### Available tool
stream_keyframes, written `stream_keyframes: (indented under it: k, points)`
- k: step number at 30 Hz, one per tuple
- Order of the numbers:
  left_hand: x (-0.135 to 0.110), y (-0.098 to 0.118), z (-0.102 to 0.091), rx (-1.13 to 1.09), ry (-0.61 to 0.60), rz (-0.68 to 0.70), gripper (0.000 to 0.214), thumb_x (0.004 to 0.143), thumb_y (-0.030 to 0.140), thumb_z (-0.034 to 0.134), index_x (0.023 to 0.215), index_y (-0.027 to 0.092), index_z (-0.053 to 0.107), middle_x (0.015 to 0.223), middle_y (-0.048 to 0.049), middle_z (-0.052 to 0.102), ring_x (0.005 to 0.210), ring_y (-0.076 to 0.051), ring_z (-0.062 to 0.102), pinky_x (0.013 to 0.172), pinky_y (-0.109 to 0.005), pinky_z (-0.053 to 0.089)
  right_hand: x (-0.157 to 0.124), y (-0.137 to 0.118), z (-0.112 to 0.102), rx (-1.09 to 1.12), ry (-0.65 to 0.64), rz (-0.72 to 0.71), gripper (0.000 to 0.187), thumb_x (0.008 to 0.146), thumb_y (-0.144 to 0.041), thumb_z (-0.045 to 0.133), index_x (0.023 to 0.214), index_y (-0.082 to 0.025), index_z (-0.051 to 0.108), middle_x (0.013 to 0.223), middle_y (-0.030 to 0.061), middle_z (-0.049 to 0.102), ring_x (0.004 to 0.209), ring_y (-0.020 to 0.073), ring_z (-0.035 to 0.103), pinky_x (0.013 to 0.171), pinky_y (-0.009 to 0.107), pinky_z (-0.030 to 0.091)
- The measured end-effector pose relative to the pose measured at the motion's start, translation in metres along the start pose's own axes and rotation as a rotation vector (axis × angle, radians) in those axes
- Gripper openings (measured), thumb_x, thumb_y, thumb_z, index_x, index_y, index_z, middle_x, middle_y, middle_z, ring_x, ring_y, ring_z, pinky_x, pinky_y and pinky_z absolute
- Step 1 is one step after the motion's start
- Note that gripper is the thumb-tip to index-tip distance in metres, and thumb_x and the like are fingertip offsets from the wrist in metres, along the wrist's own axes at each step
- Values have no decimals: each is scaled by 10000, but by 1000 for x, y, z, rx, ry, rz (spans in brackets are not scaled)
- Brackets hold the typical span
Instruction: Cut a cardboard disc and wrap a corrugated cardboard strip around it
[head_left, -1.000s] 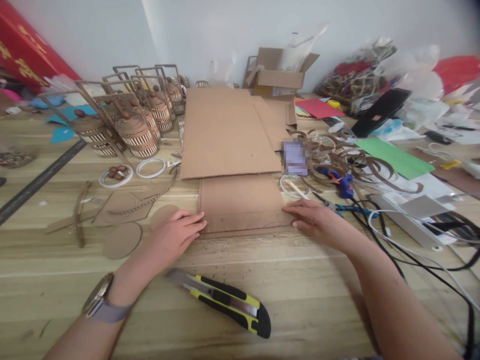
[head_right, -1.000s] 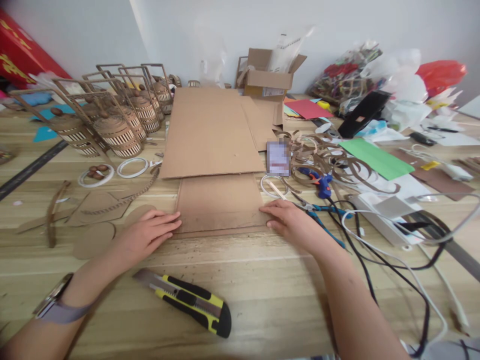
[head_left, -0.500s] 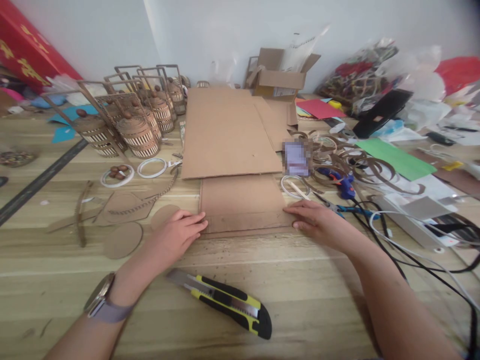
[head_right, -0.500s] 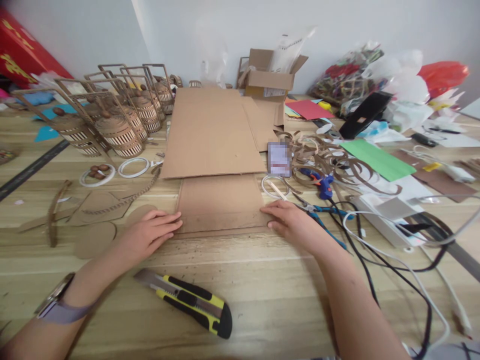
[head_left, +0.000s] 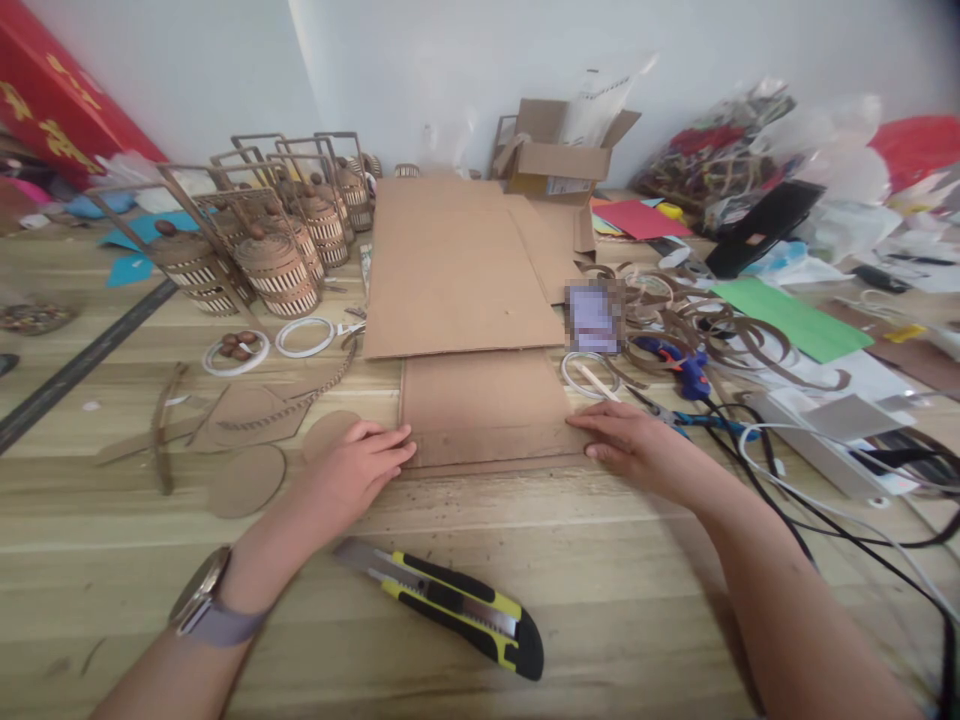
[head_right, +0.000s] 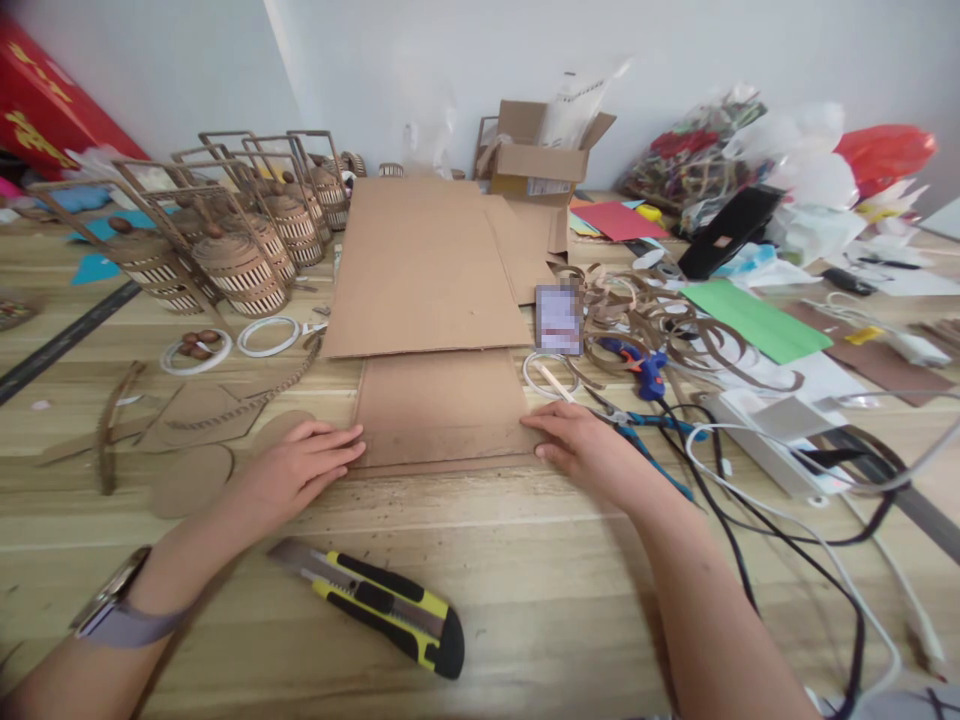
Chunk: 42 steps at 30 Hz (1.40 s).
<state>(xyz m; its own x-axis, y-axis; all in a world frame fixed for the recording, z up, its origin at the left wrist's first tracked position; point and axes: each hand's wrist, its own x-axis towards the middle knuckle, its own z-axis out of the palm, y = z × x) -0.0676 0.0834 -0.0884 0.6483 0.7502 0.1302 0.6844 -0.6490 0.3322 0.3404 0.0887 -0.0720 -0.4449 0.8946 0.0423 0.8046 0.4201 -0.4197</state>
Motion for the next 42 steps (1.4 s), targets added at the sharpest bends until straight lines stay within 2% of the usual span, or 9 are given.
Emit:
stream_keyframes:
  k: [10,30,35,42]
  points:
    - [1,1,-3,11,-33,-33,347,1007,225,465,1281,251,676,1362,-42,655,1161,-230,569,991,-414,535,0,0,0,1,-5,-12,395,891,-291,522,1227,-167,689,1202,155,674,1126,303,632,1005,509,507]
    - [3,5,-6,-5,-57,-52,353,996,194,465,1272,202,685,1359,-73,655,1160,-253,562,986,-436,523,0,1,2,1,7,-3,405,883,-295,518,1222,-158,693,1198,158,670,1126,300,628,1017,504,497]
    - [3,3,-4,12,-54,-50,345,993,199,475,1257,243,692,1369,-49,650,1151,-245,566,989,-434,518,0,0,1,-9,12,-14,392,886,-294,518,1217,-179,693,1187,147,677,1109,297,639,1001,506,511]
    - [2,1,-2,26,-28,-13,335,995,193,487,1254,240,694,1350,-58,662,1137,-241,571,962,-414,519,1,2,0,-12,15,-33,372,873,-275,541,1203,-210,701,1172,131,692,1095,289,649,993,496,518]
